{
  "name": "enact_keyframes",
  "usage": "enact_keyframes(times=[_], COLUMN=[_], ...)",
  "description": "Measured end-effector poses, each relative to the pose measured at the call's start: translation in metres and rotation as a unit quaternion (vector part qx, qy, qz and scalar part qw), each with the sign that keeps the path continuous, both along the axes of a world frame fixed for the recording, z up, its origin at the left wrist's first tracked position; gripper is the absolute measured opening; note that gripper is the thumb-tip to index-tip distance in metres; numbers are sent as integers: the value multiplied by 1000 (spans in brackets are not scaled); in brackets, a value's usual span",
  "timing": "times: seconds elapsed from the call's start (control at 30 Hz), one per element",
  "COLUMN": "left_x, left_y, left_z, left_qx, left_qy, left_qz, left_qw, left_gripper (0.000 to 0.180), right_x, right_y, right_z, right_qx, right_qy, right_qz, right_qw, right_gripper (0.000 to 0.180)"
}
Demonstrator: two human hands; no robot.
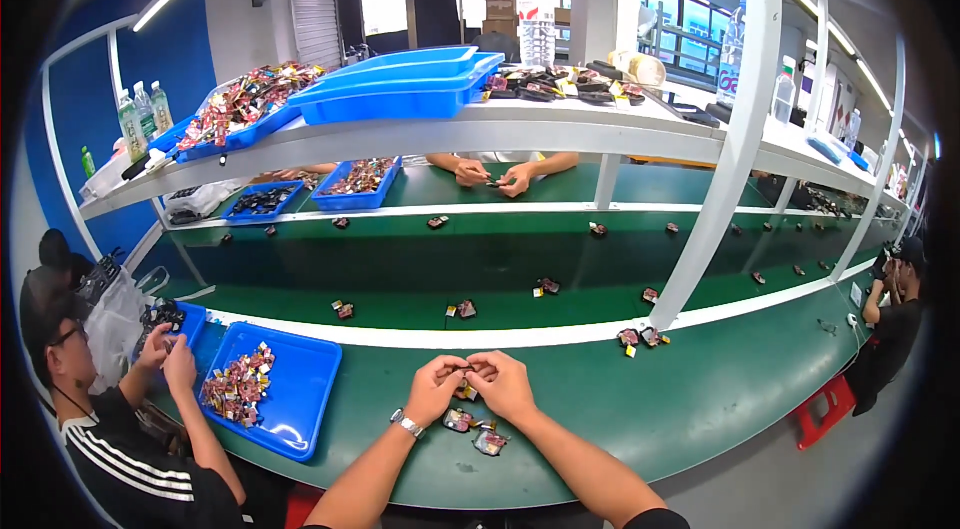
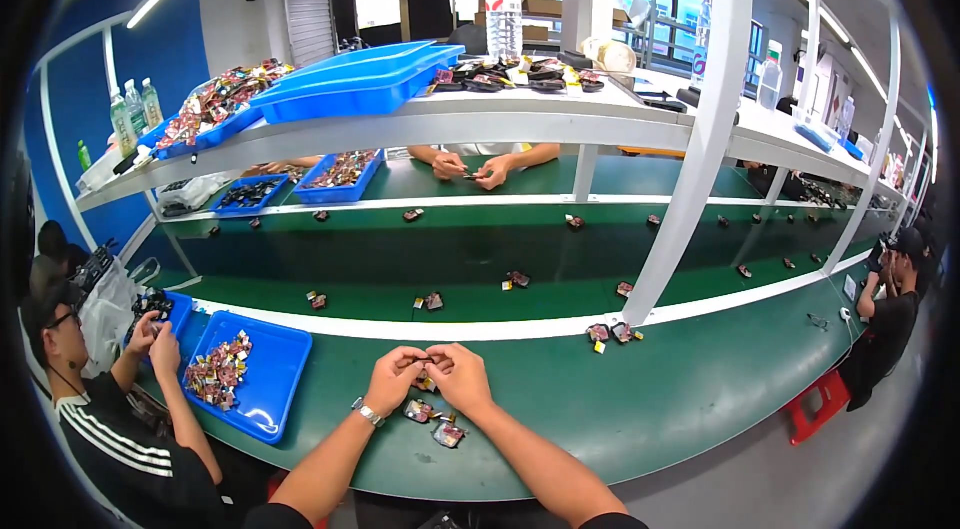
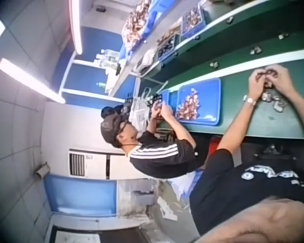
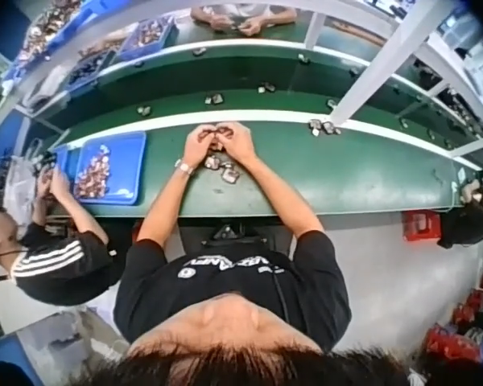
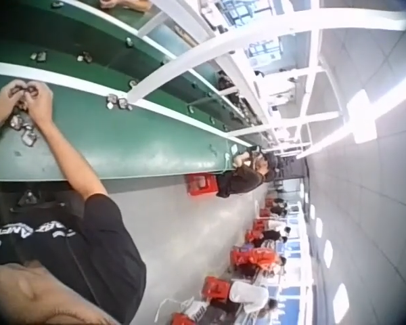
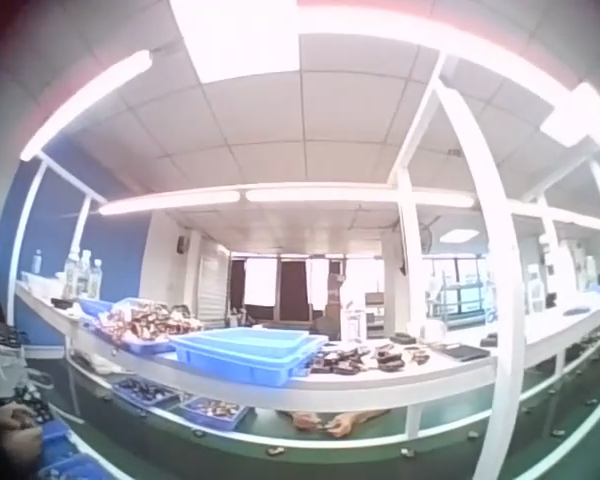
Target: Assembling small mechanical or plastic components at a factory workbench.
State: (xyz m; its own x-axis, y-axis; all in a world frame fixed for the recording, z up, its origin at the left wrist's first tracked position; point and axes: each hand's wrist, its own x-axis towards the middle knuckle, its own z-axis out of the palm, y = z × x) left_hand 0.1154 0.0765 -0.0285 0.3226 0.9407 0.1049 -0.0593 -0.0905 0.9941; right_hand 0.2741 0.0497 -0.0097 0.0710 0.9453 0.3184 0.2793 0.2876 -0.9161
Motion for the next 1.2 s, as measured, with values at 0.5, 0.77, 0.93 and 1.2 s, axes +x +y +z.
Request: enact_keyframes(times=[0.5, 0.77, 0.93, 1.2], left_x=[-5, -6, -9, -21], left_y=[4, 8, 7, 14], left_z=[1, 0, 4, 2], left_qx=[-70, -86, -89, -166], left_qy=[-37, -50, -42, -131], left_qz=[-31, -54, -53, -133], left_qw=[996, 994, 994, 968], left_gripper=[27, 27, 28, 41], right_x=[163, 184, 163, 54], right_y=[118, 158, 135, 14], right_z=[-9, -11, 6, 51], right_qx=[-83, -77, 23, 107], right_qy=[-216, -318, -202, -259], right_qz=[-251, -242, -141, 174], right_qw=[940, 913, 969, 944], right_gripper=[32, 43, 48, 64])
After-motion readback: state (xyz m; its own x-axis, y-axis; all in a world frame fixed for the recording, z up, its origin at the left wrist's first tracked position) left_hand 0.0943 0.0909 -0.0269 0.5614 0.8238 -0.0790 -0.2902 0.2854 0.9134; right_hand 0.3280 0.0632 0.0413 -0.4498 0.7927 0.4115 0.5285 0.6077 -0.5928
